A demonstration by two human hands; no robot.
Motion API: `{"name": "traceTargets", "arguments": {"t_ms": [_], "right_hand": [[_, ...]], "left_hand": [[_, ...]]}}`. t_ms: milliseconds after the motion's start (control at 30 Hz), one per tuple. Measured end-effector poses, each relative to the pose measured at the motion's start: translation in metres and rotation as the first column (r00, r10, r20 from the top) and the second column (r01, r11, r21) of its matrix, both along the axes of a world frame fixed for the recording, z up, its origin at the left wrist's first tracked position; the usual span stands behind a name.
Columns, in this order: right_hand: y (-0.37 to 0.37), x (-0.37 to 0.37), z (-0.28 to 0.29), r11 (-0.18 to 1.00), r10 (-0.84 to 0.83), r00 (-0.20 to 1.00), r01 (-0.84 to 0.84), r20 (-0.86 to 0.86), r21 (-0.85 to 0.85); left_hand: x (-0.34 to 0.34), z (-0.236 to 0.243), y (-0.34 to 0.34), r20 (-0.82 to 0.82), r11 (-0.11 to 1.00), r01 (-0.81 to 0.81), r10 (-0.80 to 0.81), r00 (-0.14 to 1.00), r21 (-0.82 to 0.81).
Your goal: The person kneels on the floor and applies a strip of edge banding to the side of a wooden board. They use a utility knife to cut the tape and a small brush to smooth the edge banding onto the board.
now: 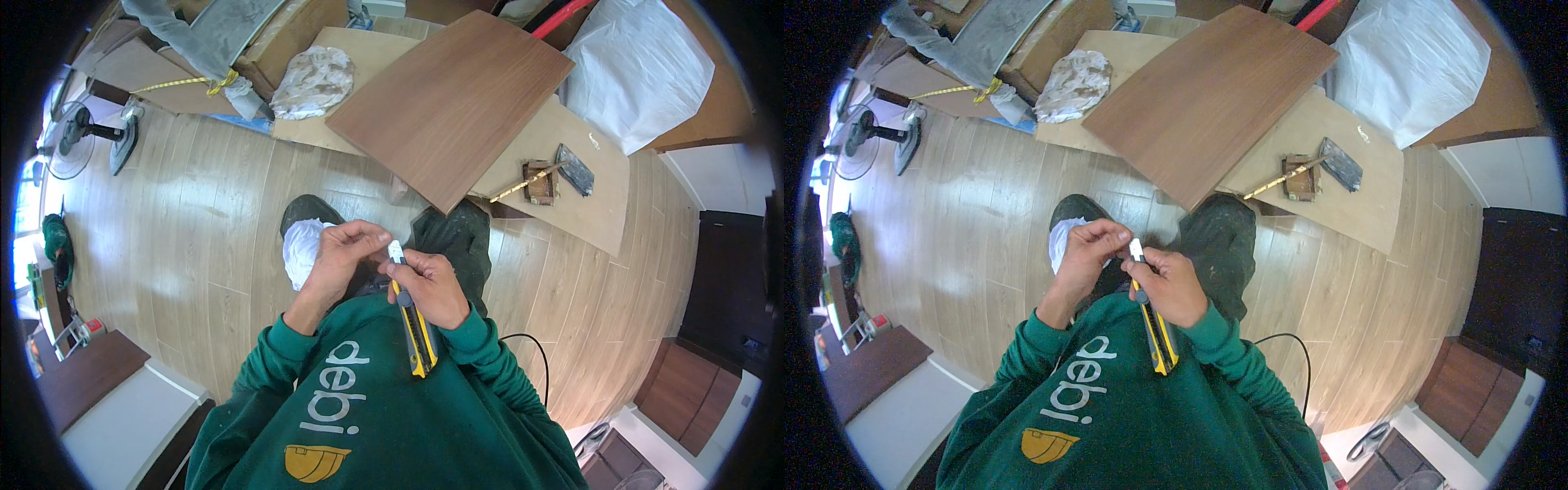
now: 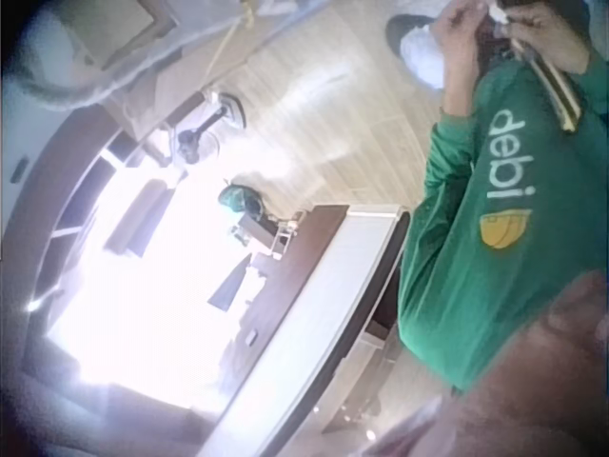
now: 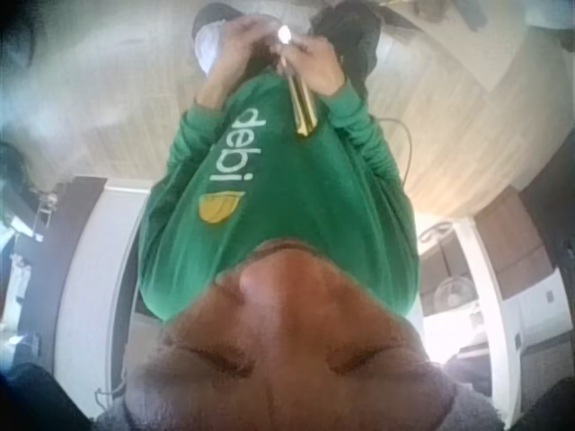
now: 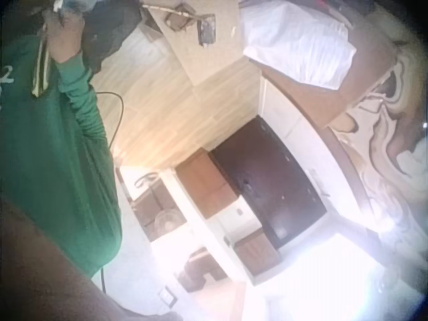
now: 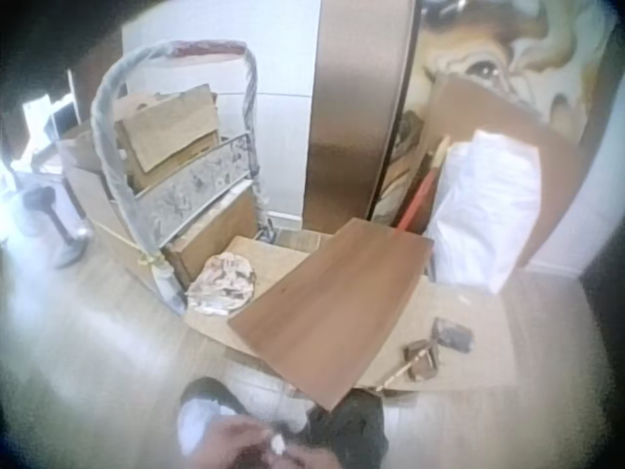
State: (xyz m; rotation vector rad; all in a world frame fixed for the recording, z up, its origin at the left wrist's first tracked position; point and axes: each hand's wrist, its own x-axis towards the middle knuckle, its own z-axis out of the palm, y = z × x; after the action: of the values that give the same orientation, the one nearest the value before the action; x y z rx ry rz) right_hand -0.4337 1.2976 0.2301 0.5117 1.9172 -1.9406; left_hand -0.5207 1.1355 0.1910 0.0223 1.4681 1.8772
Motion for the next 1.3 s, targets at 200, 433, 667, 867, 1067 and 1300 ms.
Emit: {"name": "traceTargets", "arguments": {"t_ms": [200,433,667,867,1067,1300], "right_hand": [[0.007,-0.001,-0.002,0.970,-0.215,0.973,0.223,0.079,-0.096],[-0.013,-0.025,-0.015,0.910,-0.395,0.918,0.394,0.023,-0.131],[-0.021,-0.043,-0.026,0.852,-0.494,0.869,0.485,0.005,-0.197],[-0.016,-0.050,-0.032,0.850,-0.493,0.870,0.487,0.023,-0.201],[-0.019,-0.054,-0.033,0.856,-0.484,0.873,0.485,0.051,-0.178],[-0.023,-0.058,-0.034,0.845,-0.507,0.860,0.510,0.065,-0.161]], "left_hand": [[-0.015,-0.005,-0.017,-0.059,0.975,-0.152,0.144,0.988,-0.160],[0.021,0.015,-0.027,-0.029,0.979,0.120,-0.127,0.992,-0.167],[0.018,0.020,-0.013,-0.092,0.916,0.086,-0.133,0.987,-0.392],[0.005,0.017,-0.011,-0.096,0.905,0.123,-0.176,0.980,-0.408],[-0.003,0.015,-0.015,-0.073,0.897,0.155,-0.202,0.977,-0.413],[-0.010,0.016,-0.018,-0.051,0.905,0.185,-0.221,0.974,-0.382]]}}
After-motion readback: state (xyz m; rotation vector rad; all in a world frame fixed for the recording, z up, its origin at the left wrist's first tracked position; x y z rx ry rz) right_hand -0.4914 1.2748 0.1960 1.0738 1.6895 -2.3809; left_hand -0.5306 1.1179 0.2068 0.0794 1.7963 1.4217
